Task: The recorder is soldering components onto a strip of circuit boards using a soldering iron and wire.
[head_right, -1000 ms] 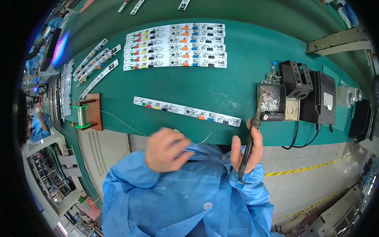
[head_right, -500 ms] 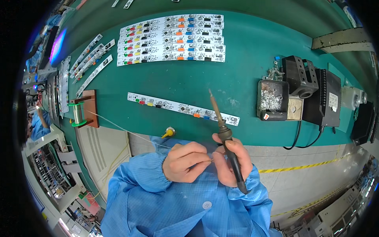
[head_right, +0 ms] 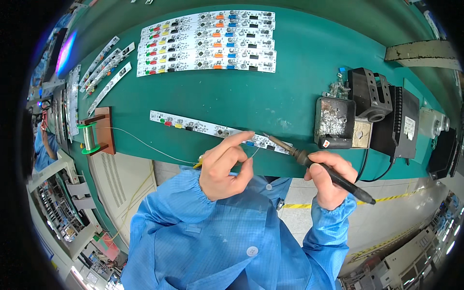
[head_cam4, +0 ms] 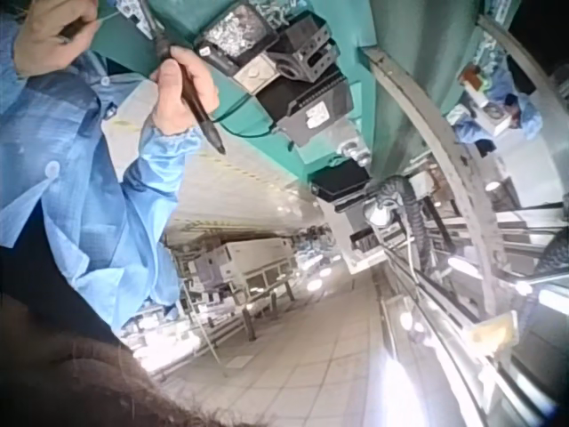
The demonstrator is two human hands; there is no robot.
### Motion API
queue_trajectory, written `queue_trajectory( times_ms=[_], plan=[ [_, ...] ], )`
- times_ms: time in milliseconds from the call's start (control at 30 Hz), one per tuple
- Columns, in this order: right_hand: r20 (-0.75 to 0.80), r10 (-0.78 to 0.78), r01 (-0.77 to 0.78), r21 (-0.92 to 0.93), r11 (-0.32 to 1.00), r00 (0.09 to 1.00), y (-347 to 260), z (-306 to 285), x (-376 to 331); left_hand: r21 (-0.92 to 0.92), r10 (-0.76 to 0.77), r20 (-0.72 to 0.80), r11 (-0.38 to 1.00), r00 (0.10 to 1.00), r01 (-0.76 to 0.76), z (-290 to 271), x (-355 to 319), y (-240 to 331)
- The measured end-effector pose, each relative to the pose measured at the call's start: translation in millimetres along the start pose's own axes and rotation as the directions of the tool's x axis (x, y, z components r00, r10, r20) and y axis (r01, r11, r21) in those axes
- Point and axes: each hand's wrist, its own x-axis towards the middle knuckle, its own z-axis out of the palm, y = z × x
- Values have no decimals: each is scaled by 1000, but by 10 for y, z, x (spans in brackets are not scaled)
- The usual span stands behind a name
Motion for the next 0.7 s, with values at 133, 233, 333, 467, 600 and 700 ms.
queue_trajectory(
  times_ms=[133,233,333,467,600,700],
  plan=[
    [48,52,-52,-11,999,997,-8,-37,79,-9,8,-17,1000,1000,-8,35,-16,-45],
    [78,78,-78,-6,997,994,-13,-52,106,-10,3,-7,1000,1000,-3,38,-26,-58],
    [72,104,-105,5,995,992,-13,-41,126,16,-15,4,1000,1000,15,34,-26,-55],
    [65,123,-125,26,992,990,-37,-20,148,47,-7,14,999,1000,7,32,-20,-47],
    [56,177,-177,8,984,983,-62,9,159,58,7,4,998,1000,-7,44,-18,-58],
    [48,215,-215,-5,977,975,-81,-2,173,72,17,5,997,1000,-18,46,-24,-68]
  ],
)
